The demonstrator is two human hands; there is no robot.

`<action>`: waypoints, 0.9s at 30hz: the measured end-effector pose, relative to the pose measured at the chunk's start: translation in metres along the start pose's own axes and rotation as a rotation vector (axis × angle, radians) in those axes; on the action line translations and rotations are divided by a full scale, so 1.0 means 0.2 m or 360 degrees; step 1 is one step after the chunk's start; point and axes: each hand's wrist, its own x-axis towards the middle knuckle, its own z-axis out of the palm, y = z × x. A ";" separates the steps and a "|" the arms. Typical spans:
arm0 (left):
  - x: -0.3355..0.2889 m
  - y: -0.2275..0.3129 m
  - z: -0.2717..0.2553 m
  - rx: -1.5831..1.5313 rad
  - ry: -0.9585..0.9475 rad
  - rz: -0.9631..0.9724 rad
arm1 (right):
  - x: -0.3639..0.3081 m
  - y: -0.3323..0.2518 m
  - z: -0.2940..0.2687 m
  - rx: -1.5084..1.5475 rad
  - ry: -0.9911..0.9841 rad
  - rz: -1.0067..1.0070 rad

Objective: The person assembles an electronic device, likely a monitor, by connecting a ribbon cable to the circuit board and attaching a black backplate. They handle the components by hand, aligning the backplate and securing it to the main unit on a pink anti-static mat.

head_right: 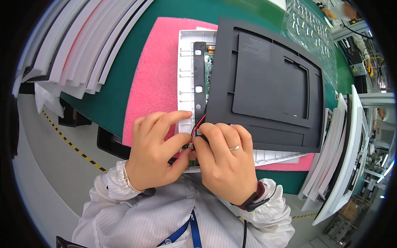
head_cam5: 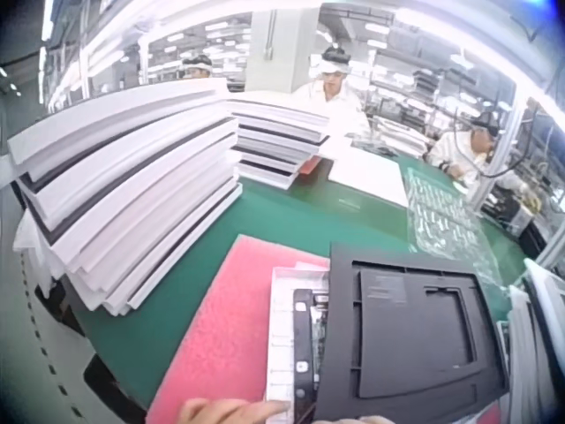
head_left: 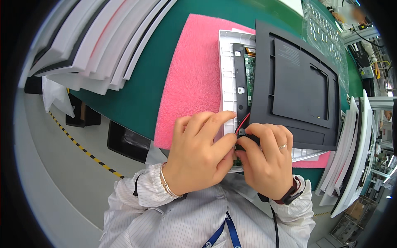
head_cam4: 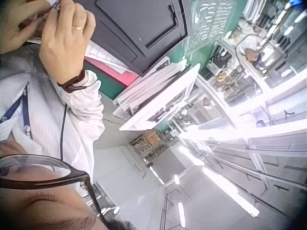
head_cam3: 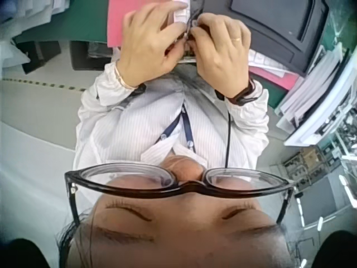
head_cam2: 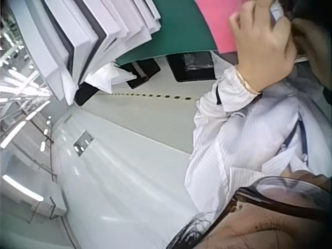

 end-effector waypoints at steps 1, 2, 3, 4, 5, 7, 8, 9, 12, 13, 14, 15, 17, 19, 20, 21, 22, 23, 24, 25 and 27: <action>-0.01 -0.01 0.02 -0.0018 0.0011 0.0005 | 0.00 0.00 0.00 -0.0028 -0.0009 -0.0007; -0.01 -0.02 0.03 -0.0036 0.0021 0.0007 | 0.00 0.00 0.01 -0.0026 -0.0024 -0.0011; -0.01 -0.03 0.05 -0.0071 0.0045 0.0016 | 0.00 0.00 0.02 -0.0026 -0.0034 -0.0011; -0.02 -0.04 0.06 -0.0106 0.0068 0.0023 | 0.00 0.00 0.02 -0.0025 -0.0043 -0.0012; -0.03 -0.05 0.08 -0.0141 0.0093 0.0029 | 0.00 0.00 0.02 -0.0005 -0.0055 -0.0009; -0.03 -0.05 0.09 -0.0141 0.0135 0.0040 | 0.01 0.01 0.03 0.0040 -0.0077 -0.0009; -0.03 -0.06 0.10 -0.0142 0.0157 0.0046 | 0.01 0.02 0.04 0.0082 -0.0078 -0.0006; -0.03 -0.06 0.11 -0.0144 0.0182 0.0059 | 0.01 0.02 0.04 0.0119 -0.0072 -0.0002; -0.03 -0.08 0.13 -0.0158 0.0245 0.0089 | 0.01 0.03 0.06 0.0199 -0.0065 0.0018; -0.03 -0.08 0.13 -0.0166 0.0258 0.0093 | 0.01 0.03 0.06 0.0220 -0.0062 0.0027; -0.03 -0.08 0.13 -0.0174 0.0271 0.0098 | 0.01 0.03 0.06 0.0228 -0.0074 0.0024; -0.03 -0.08 0.13 -0.0180 0.0275 0.0102 | 0.01 0.04 0.06 0.0237 -0.0081 0.0020; -0.03 -0.08 0.13 -0.0191 0.0281 0.0112 | 0.01 0.04 0.06 0.0254 -0.0090 0.0007; -0.03 -0.09 0.13 -0.0183 0.0280 0.0125 | 0.01 0.04 0.06 0.0265 -0.0088 -0.0010; -0.03 -0.09 0.13 -0.0180 0.0280 0.0132 | 0.01 0.05 0.06 0.0266 -0.0090 -0.0017; -0.02 -0.09 0.13 -0.0185 0.0276 0.0132 | 0.02 0.05 0.06 0.0267 -0.0092 -0.0024; -0.02 -0.09 0.13 -0.0189 0.0272 0.0131 | 0.02 0.05 0.06 0.0267 -0.0093 -0.0031; -0.02 -0.09 0.13 -0.0194 0.0269 0.0131 | 0.02 0.05 0.06 0.0272 -0.0098 -0.0035; -0.02 -0.09 0.13 -0.0193 0.0272 0.0137 | 0.02 0.05 0.06 0.0275 -0.0102 -0.0039; -0.02 -0.09 0.13 -0.0193 0.0274 0.0144 | 0.02 0.06 0.05 0.0277 -0.0105 -0.0043; -0.01 -0.09 0.13 -0.0198 0.0278 0.0149 | 0.02 0.06 0.06 0.0310 -0.0111 -0.0043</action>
